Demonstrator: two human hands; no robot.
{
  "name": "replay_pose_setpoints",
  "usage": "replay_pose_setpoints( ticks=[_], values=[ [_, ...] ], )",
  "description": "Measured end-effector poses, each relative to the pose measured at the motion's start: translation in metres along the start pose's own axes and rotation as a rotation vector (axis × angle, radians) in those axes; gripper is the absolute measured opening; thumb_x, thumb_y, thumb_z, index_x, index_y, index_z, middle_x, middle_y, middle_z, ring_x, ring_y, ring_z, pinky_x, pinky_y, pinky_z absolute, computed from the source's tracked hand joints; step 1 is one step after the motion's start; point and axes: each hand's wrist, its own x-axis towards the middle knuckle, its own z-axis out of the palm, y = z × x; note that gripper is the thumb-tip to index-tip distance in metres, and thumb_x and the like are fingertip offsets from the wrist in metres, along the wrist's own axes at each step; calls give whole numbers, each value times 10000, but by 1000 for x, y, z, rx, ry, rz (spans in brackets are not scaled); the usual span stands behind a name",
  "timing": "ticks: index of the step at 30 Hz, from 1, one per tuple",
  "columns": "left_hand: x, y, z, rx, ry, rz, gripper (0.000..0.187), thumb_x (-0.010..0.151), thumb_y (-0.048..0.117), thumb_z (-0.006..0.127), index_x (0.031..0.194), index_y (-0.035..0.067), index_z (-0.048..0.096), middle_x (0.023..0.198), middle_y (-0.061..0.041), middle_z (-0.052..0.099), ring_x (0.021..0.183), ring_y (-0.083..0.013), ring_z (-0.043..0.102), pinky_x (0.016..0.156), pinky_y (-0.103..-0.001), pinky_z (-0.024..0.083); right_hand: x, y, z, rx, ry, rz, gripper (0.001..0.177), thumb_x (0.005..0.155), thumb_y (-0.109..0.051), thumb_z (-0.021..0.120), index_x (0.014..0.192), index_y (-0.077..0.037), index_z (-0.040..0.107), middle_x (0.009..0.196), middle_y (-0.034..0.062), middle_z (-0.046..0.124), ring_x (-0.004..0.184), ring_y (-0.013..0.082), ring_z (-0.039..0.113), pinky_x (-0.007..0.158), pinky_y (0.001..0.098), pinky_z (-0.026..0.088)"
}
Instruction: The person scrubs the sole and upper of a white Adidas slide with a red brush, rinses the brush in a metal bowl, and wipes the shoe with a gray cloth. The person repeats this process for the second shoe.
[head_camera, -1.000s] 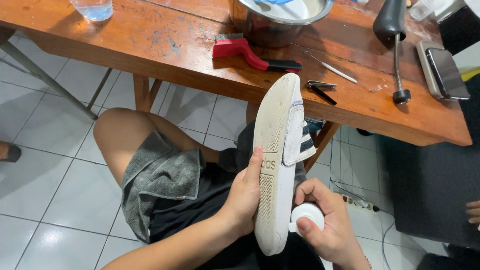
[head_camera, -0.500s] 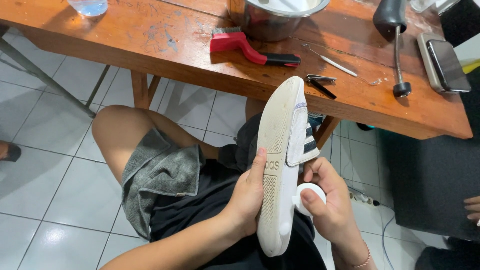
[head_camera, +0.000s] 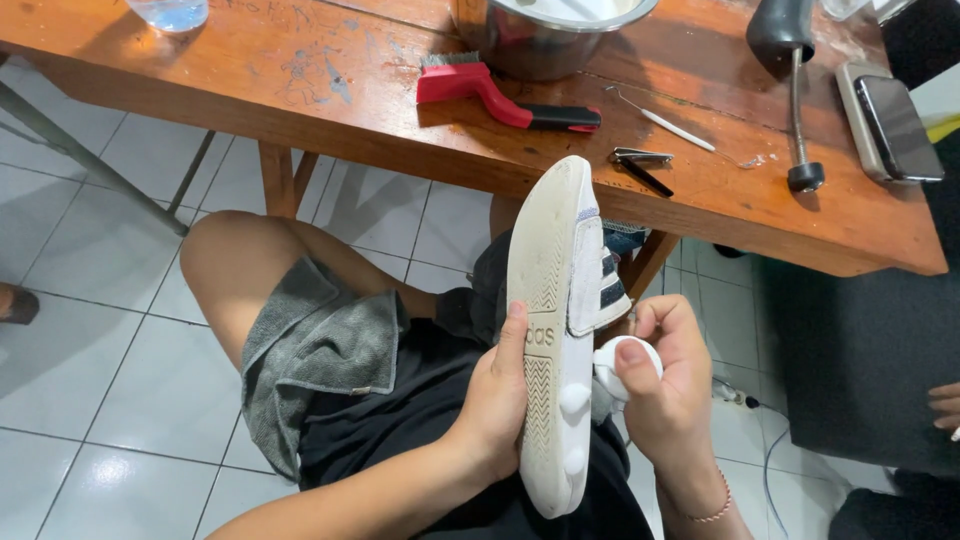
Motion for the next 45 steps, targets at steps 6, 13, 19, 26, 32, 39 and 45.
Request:
replay_pose_setpoints(
  ticks=[6, 13, 19, 26, 32, 39, 45],
  values=[
    [-3, 5, -1, -38, -11, -50, 698, 970, 534, 406, 1240, -13, 745, 1119, -190, 783, 1003, -261, 719, 889, -337, 550, 9, -2, -9, 161, -116, 53, 648, 830, -724, 589, 1025, -135, 400, 686, -20, 536, 553, 82, 459, 499, 234, 363],
    [-12, 23, -9, -29, 64, -68, 705, 955, 565, 440, 1243, 5, 755, 984, -168, 743, 869, -253, 663, 778, -357, 529, 88, -29, -67, 179, -46, -321, 447, 935, -221, 645, 1274, -106, 379, 1040, 223, 677, 943, 242, 646, 914, 341, 487],
    [-12, 31, -26, -103, 89, -29, 677, 954, 608, 479, 1244, 63, 758, 837, -98, 656, 738, -197, 570, 664, -338, 466, 227, 16, -79, 21, 126, -573, 195, 1179, -94, 610, 1280, -101, 444, 1200, 76, 537, 1128, 193, 571, 1112, 389, 491],
    [-3, 29, -57, -123, 163, -86, 644, 969, 614, 502, 1163, 55, 756, 789, -123, 622, 725, -231, 576, 682, -368, 485, 297, 52, -62, -64, 189, -191, 316, 1033, -314, 742, 1193, -151, 525, 1077, -9, 617, 993, 96, 595, 935, 282, 513],
    [15, 23, -76, -172, 219, -116, 647, 961, 610, 523, 1188, 52, 759, 825, -142, 647, 766, -238, 607, 724, -375, 522, 253, 8, -33, -277, 491, -656, 273, 1079, -150, 680, 1221, -11, 492, 1129, 165, 568, 981, 257, 579, 860, 364, 489],
    [30, 6, -79, -161, 245, -152, 639, 929, 669, 526, 1092, 93, 751, 814, -149, 651, 769, -271, 623, 721, -402, 530, 188, -51, 76, -873, -385, -598, 499, 989, -271, 588, 1454, -101, 533, 1190, 132, 680, 1005, 356, 557, 884, 482, 382],
    [35, 9, -83, 163, 251, -272, 896, 871, 735, 465, 1488, 103, 610, 1465, -107, 686, 1345, -243, 619, 1166, -310, 391, 181, -47, 83, -798, -308, -780, 259, 1041, -85, 519, 1269, 0, 607, 1121, 150, 622, 897, 325, 585, 831, 452, 455]
  ],
)
